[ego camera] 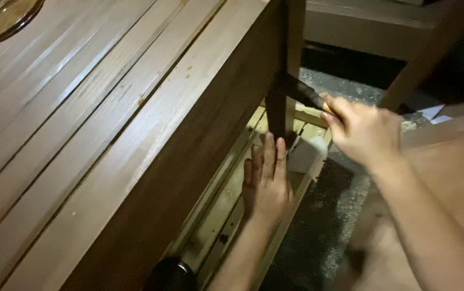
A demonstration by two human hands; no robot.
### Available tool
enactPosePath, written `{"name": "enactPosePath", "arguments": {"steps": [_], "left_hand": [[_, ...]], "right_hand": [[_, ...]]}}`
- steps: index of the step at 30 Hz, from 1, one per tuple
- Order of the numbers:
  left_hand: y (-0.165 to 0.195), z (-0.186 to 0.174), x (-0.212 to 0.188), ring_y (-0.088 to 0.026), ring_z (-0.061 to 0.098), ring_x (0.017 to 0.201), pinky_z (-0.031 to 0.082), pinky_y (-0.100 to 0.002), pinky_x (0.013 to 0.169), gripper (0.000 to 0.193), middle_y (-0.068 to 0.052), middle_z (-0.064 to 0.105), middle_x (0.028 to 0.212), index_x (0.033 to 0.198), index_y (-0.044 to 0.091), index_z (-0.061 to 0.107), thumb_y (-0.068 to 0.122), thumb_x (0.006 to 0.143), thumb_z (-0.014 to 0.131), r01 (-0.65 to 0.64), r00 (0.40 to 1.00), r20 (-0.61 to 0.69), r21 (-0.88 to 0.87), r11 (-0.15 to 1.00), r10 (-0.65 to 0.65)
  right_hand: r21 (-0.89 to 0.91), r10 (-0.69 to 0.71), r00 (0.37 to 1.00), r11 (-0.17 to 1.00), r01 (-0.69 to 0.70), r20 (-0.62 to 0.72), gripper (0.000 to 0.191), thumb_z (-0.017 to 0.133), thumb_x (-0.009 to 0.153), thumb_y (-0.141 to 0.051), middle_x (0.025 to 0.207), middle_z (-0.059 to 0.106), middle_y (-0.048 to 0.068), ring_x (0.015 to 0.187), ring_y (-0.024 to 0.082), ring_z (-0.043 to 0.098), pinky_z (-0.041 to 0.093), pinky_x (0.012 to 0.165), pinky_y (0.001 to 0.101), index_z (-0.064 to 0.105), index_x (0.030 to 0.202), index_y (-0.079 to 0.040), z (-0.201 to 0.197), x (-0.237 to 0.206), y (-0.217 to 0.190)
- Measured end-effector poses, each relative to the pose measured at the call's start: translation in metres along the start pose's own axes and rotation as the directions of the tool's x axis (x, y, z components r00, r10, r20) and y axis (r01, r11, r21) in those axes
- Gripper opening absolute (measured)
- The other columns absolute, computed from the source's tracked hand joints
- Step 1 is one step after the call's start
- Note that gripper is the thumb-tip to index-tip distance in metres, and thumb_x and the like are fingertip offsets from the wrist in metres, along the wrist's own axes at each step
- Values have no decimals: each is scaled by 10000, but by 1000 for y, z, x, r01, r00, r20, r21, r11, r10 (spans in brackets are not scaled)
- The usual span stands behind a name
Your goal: The person applies wood stain to a wooden slatted table using a brush. They repeatedly dip the brush into a paint can and spread the stain across the tabletop and edges, working methodically along the slats.
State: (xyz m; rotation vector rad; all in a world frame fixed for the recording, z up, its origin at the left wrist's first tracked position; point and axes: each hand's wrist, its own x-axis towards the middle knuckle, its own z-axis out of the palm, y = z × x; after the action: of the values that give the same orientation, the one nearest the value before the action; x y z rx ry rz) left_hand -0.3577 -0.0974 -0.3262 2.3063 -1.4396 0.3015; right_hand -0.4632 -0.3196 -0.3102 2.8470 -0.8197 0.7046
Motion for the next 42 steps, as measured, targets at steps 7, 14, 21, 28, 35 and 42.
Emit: {"name": "enactPosePath", "arguments": {"steps": [7, 14, 21, 28, 35, 42], "left_hand": [[-2, 6, 11, -365, 150, 1608, 192, -555, 1296, 896, -61, 103, 1744, 1660, 137, 193, 69, 885, 637, -1, 990, -139, -38, 999, -4], [-28, 20, -1, -522, 176, 1512, 195, -615, 1203, 921, -225, 85, 1670, 1600, 41, 151, 161, 855, 678, -20, 1000, -14, 9, 1000, 20], [-5, 11, 10, -452, 182, 1545, 202, -587, 1232, 894, -177, 153, 1696, 1629, 81, 209, 84, 851, 647, -12, 991, -133, 55, 998, 19], [-19, 14, 8, -445, 231, 1513, 234, -598, 1220, 825, -171, 152, 1714, 1642, 65, 222, 78, 905, 592, -57, 985, -167, -13, 998, 54], [4, 10, -1, -412, 153, 1566, 187, -591, 1252, 832, -150, 153, 1726, 1650, 70, 246, 39, 896, 598, -43, 993, -111, -18, 999, 40], [22, -47, 25, -378, 5, 1608, -54, -483, 1285, 706, -197, 171, 1732, 1637, -10, 319, 241, 1006, 511, -109, 937, -311, 180, 978, 161]], "right_hand": [[194, 123, 967, 967, -167, 222, 247, 576, 1107, -387, 768, 649, 40, 460, 106, 509, 388, 434, 265, 670, 1107, -159, 91, -28, 7], [-45, 204, 858, 977, -207, 472, 285, 729, 880, -411, 770, 660, 89, 534, 193, 495, 417, 520, 339, 749, 1095, -225, 180, -92, -18], [199, 156, 979, 963, -179, 129, 340, 633, 945, -147, 716, 691, 60, 512, 179, 585, 451, 424, 277, 679, 1278, -195, 87, -2, -24], [42, 261, 865, 951, -307, 428, 271, 599, 950, -308, 948, 749, 200, 820, 389, 720, 586, 711, 491, 721, 1088, -109, 150, -54, -47], [-51, 246, 814, 965, -259, 527, 296, 603, 932, -287, 990, 744, 167, 832, 328, 766, 622, 686, 449, 666, 1190, -155, 138, -53, -26], [108, 203, 952, 967, -232, 228, 363, 617, 929, -474, 962, 782, 99, 771, 304, 740, 574, 626, 458, 700, 1215, -267, -31, 32, -41]]}}
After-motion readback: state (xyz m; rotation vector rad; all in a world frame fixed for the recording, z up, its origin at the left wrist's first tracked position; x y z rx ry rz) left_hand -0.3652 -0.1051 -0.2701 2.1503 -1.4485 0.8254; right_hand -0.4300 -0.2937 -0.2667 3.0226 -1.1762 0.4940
